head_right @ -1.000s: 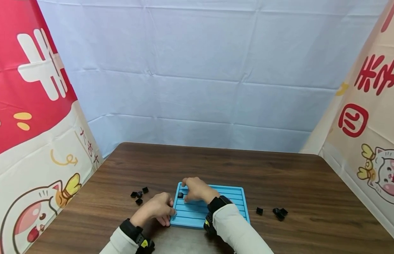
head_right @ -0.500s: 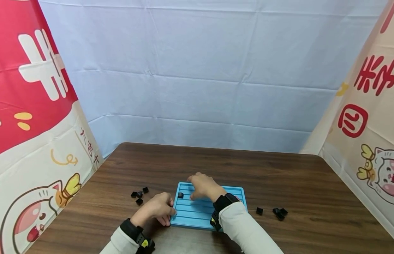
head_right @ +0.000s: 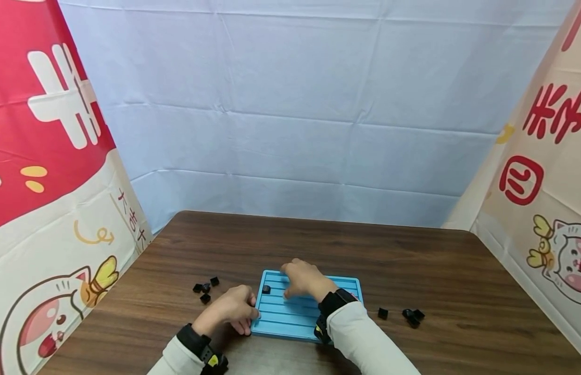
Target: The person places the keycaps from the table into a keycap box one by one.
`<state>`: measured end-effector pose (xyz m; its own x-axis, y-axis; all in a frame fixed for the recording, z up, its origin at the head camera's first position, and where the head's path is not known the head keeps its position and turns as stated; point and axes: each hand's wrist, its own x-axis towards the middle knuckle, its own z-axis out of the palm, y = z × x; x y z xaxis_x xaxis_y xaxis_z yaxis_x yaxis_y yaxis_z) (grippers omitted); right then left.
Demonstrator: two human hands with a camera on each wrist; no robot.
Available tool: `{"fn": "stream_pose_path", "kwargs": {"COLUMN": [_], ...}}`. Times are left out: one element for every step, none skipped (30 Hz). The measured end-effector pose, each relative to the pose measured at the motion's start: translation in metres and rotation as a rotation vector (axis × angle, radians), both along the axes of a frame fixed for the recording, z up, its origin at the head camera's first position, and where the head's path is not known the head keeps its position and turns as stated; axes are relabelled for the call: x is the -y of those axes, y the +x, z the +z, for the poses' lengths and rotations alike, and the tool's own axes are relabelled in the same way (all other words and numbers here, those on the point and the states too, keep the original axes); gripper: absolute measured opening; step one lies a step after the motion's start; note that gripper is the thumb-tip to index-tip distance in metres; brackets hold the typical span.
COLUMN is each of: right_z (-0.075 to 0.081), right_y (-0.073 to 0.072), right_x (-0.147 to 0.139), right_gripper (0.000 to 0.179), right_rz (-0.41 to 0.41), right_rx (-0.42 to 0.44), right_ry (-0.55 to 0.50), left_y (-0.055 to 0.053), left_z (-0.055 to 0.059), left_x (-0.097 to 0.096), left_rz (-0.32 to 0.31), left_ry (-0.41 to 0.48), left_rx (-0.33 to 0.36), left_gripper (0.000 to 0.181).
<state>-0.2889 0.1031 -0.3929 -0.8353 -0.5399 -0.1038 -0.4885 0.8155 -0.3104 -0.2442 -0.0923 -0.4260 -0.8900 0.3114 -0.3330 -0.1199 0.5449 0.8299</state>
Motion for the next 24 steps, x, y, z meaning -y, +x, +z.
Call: {"fn": "stream_pose_path", "kwargs": {"right_z": [0.000,0.000,0.000,-0.001,-0.001,-0.002,-0.002,-0.003,-0.003,-0.004,-0.003,-0.003,-0.003,-0.003,-0.003,-0.003,-0.003,-0.003,-0.004,-0.004,-0.005,-0.006,-0.007,-0.007], "right_y": [0.001,0.002,0.003,0.004,0.005,0.006,0.007,0.008,0.009,0.010,0.011,0.012,0.013,0.014,0.015,0.016,0.017,0.019,0.020,0.021,0.022,0.023,0.024,0.025], "right_x": [-0.001,-0.002,-0.004,-0.006,-0.008,-0.010,-0.013,-0.015,-0.018,-0.020,-0.022,-0.025,-0.027,-0.029,-0.032,-0.034,-0.037,-0.040,-0.043,-0.046,-0.049,-0.052,-0.055,-0.058], "right_gripper": [0.049,0.049,0.049,0.049,0.049,0.049,0.049,0.049,0.048,0.048,0.048,0.047,0.047,0.047,0.047,0.047,0.047,0.046,0.046,0.045,0.045,0.044,0.044,0.043], "right_rz": [0.002,0.004,0.005,0.007,0.007,0.008,0.009,0.011,0.011,0.011,0.013,0.015,0.017,0.016,0.017,0.017,0.015,0.013,0.011,0.009,0.011,0.014,0.017,0.024], "right_rx": [-0.004,-0.006,-0.006,-0.009,-0.010,-0.010,-0.012,-0.013,-0.012,-0.015,-0.018,-0.021,-0.025,-0.027,-0.030,-0.033,-0.033,-0.033,-0.034,-0.030,-0.033,-0.036,-0.038,-0.041], "right_ry": [0.005,0.008,0.008,0.012,0.014,0.017,0.022,0.028,0.028,0.033,0.033,0.032,0.034,0.035,0.034,0.035,0.034,0.033,0.034,0.033,0.032,0.029,0.026,0.022], "left_y": [0.000,0.000,0.000,0.001,0.001,0.001,0.001,0.001,0.002,0.002,0.002,0.002,0.002,0.002,0.002,0.002,0.002,0.002,0.002,0.002,0.002,0.002,0.002,0.002], "left_z": [0.000,0.000,0.000,0.000,0.000,0.000,0.000,0.000,0.000,0.000,0.000,0.001,0.001,0.001,0.001,0.002,0.002,0.002,0.002,0.002,0.002,0.002,0.002,0.002], "left_x": [0.000,0.000,0.001,0.001,0.001,0.001,0.001,0.001,0.001,0.001,0.001,0.001,0.001,0.001,0.000,0.000,0.000,-0.001,-0.001,-0.002,-0.002,-0.002,-0.002,-0.002], "left_rz": [0.000,-0.001,-0.002,-0.002,-0.004,-0.005,-0.006,-0.006,-0.005,-0.003,0.000,0.003,0.007,0.009,0.010,0.011,0.012,0.012,0.012,0.011,0.012,0.014,0.015,0.016], "left_ry": [-0.002,-0.004,-0.006,-0.005,-0.005,-0.005,-0.003,-0.002,-0.001,0.000,0.000,0.000,0.001,0.000,0.000,0.000,0.000,-0.001,-0.003,-0.003,-0.005,-0.007,-0.008,-0.008], "left_rx": [-0.001,-0.001,-0.002,-0.002,-0.002,-0.004,-0.005,-0.006,-0.008,-0.011,-0.015,-0.018,-0.019,-0.020,-0.023,-0.025,-0.026,-0.026,-0.026,-0.027,-0.028,-0.029,-0.030,-0.031], "left_gripper": [0.021,0.021,0.021,0.021,0.021,0.021,0.021,0.021,0.021,0.021,0.021,0.021,0.021,0.021,0.021,0.021,0.021,0.021,0.021,0.020,0.020,0.019,0.019,0.019]}}
